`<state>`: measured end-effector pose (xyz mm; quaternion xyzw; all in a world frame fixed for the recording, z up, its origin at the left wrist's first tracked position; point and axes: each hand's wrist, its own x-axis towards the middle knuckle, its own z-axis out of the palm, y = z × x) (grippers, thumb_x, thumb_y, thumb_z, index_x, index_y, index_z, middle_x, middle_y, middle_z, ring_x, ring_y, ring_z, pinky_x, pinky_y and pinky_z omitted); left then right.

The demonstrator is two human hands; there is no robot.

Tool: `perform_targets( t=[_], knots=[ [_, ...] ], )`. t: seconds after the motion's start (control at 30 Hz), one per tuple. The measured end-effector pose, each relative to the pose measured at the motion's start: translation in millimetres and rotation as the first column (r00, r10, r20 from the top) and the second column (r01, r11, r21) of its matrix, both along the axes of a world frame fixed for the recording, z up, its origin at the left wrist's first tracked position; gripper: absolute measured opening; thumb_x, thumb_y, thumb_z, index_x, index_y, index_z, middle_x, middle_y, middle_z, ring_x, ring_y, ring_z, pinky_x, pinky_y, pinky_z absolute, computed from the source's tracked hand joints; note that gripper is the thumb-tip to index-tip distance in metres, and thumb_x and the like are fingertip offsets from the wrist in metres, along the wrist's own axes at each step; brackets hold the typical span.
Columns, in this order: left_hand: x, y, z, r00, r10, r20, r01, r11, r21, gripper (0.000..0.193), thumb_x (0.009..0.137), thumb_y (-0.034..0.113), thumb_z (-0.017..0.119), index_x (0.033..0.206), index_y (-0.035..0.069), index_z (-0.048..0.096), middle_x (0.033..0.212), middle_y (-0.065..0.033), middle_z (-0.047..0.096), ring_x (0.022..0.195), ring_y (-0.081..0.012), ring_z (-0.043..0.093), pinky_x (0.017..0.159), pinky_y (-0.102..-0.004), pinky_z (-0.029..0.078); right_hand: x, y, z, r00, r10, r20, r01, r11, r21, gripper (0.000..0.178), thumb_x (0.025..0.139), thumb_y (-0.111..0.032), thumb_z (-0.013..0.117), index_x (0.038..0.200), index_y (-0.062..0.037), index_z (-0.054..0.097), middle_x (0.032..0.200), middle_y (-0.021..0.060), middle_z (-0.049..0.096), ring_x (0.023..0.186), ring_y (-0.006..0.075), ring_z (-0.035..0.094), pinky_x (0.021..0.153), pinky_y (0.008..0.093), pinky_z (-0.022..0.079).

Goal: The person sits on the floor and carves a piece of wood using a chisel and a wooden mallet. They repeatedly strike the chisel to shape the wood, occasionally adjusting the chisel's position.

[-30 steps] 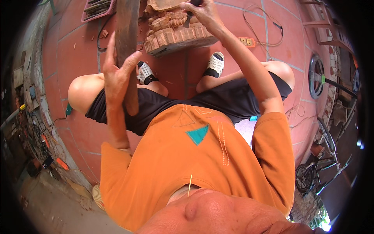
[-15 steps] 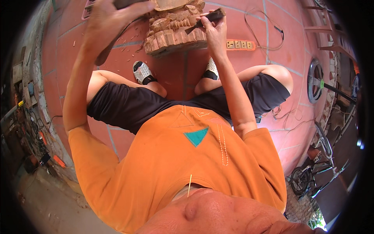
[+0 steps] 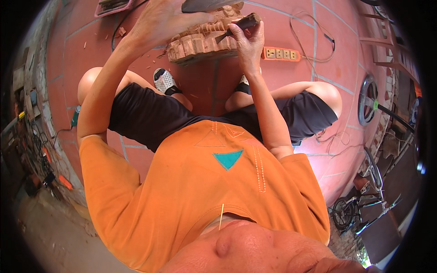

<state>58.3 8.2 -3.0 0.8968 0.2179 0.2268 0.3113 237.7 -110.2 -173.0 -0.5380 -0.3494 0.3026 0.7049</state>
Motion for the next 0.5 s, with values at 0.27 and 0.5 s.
perform_targets(
  t=[0.27,0.5],
  knots=[
    [-1,-2,-4,0.967,-0.108,-0.229,0.100,0.994,-0.045,0.078,0.084,0.016,0.080,0.154,0.010,0.045,0.118,-0.0288,0.068,0.106,-0.0393,0.071,0.091,-0.0431,0.056,-10,0,11,0.971,-0.062,0.233,0.079,0.995,-0.063,0.029,0.092,-0.007,0.077,0.109,0.0000,0.056,0.104,0.0102,0.074,0.096,0.0139,0.069,0.085,0.0307,0.058],
    [2,-13,37,0.951,-0.139,-0.276,0.160,0.986,0.054,0.071,0.089,0.024,0.074,0.154,0.013,0.046,0.112,-0.0260,0.070,0.100,-0.0411,0.071,0.088,-0.0437,0.056,-10,-1,8,0.983,-0.072,0.169,0.080,0.996,-0.041,0.026,0.093,-0.005,0.076,0.112,-0.0008,0.057,0.105,0.0090,0.072,0.093,0.0148,0.070,0.083,0.0291,0.058]
  ],
)
